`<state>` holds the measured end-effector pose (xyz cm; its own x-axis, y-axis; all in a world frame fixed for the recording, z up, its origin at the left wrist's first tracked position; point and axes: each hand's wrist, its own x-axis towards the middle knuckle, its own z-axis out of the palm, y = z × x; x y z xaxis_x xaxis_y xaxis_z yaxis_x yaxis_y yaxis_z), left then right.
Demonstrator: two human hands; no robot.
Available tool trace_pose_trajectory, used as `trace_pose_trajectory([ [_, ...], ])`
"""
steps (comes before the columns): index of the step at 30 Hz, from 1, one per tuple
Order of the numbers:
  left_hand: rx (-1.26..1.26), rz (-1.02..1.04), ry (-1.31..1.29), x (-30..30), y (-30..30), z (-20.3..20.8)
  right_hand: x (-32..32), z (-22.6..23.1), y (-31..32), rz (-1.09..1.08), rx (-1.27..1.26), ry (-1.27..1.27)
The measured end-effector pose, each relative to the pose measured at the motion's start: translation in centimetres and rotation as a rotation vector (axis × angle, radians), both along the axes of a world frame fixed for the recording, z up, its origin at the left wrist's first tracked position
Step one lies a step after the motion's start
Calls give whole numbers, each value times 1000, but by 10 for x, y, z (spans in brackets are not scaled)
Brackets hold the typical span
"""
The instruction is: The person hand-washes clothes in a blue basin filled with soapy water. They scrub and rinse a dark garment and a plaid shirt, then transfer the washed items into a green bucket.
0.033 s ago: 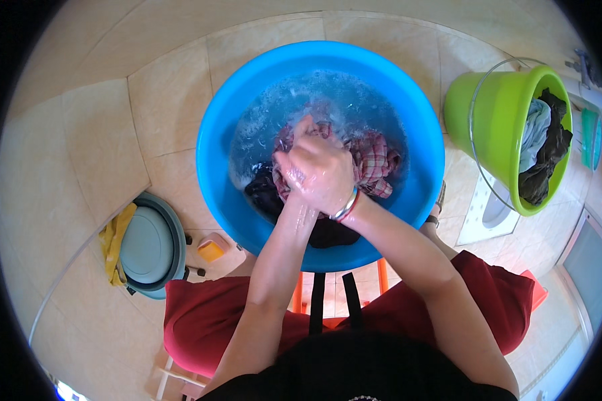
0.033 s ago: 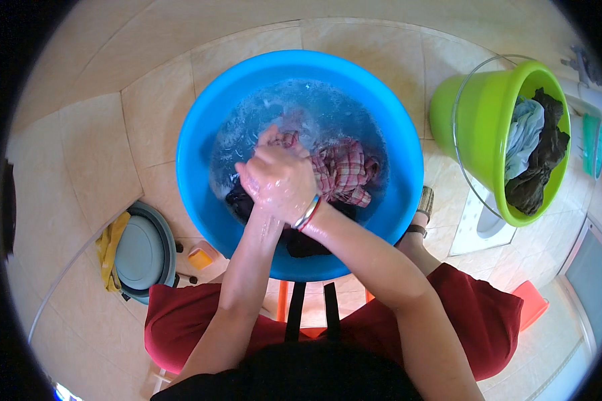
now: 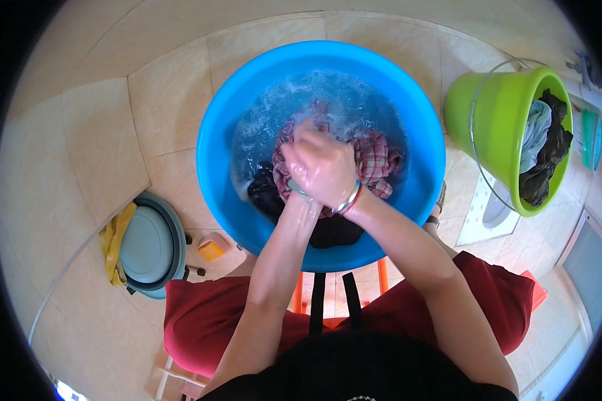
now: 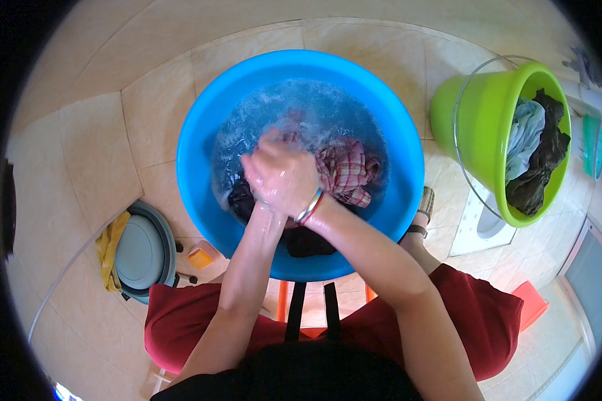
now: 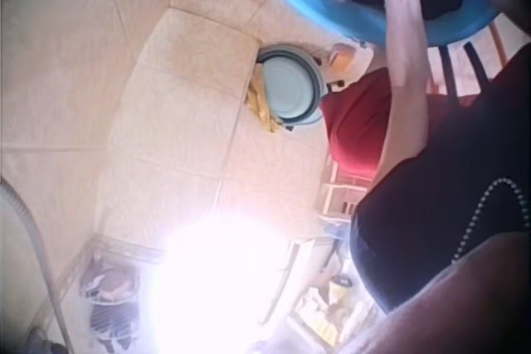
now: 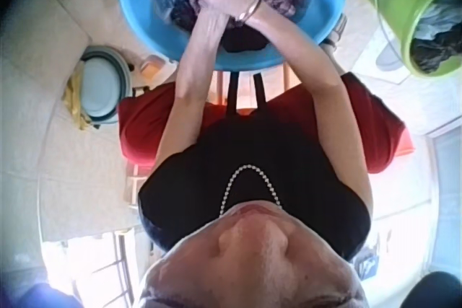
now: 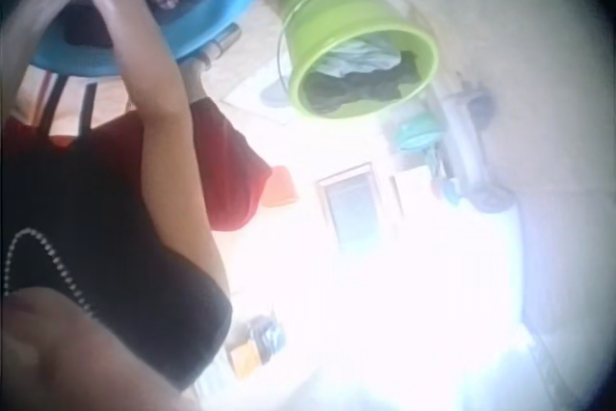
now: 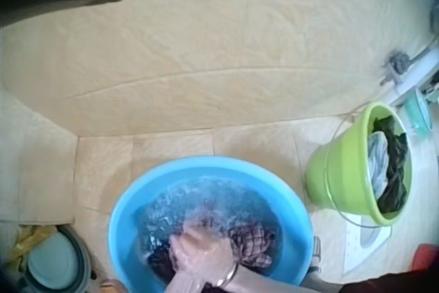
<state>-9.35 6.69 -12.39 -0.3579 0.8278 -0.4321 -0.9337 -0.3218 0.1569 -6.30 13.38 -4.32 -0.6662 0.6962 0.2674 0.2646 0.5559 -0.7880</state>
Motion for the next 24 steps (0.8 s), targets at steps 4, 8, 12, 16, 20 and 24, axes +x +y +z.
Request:
trace_pose_trajectory([
  [4, -808, -85, -22, -11, 19, 28, 12, -74, 44, -89, 12, -251],
  [8, -789, -107, 554, -38, 16, 21, 40, -104, 59, -176, -116, -452],
  [12, -990, -338, 1528, -52, 0, -3, 58, -81, 42, 23, -20, -517],
  [16, -927, -788, 2187, -37, -18, -21, 79, -91, 0, 179, 111, -648],
  [20, -921, -1092, 1909, -36, -15, -48, 83, -162, -12, 174, 236, -699],
  [24, -975, -833, 1571, -51, -3, -86, 72, -202, 2, 366, 141, -1066],
])
